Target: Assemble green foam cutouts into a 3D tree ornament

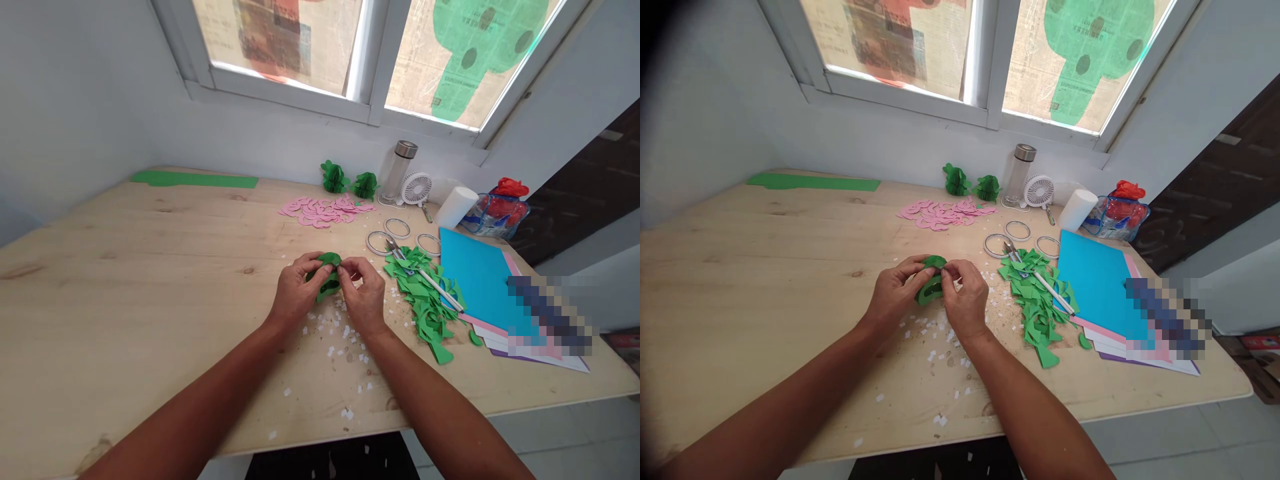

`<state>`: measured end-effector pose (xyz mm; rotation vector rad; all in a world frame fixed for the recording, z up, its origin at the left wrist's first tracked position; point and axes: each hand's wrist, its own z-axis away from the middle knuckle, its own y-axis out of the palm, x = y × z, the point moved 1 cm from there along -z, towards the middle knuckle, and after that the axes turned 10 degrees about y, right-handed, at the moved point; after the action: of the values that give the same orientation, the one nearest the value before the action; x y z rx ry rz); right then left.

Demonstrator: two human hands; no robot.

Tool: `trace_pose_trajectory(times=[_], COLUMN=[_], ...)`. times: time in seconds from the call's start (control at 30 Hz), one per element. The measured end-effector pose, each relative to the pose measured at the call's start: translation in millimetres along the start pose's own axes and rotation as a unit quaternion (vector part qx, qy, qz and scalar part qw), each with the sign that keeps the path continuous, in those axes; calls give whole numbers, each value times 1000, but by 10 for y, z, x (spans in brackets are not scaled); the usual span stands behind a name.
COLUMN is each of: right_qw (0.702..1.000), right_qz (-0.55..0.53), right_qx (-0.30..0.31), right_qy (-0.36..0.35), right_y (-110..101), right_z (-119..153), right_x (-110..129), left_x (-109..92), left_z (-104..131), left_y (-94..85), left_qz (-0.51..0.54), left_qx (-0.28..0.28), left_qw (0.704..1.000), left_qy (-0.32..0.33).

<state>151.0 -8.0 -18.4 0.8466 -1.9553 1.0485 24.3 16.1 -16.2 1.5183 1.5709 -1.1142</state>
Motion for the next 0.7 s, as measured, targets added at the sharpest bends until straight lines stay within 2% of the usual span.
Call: trace_pose_trajectory(times=[0.47,0.7], right_qw=[999,999], right_qz=[30,32], right_qx=[8,20], right_qy=[6,-4], right_y=[10,11], right_z=[0,2], right_x=[5,21], left_x=[21,28], left_z=[-8,-21], left_y=[-1,-11], left_qz=[-5,14], left_qx=[-12,-20], left_qw=[1000,999], left_qy=[2,-38])
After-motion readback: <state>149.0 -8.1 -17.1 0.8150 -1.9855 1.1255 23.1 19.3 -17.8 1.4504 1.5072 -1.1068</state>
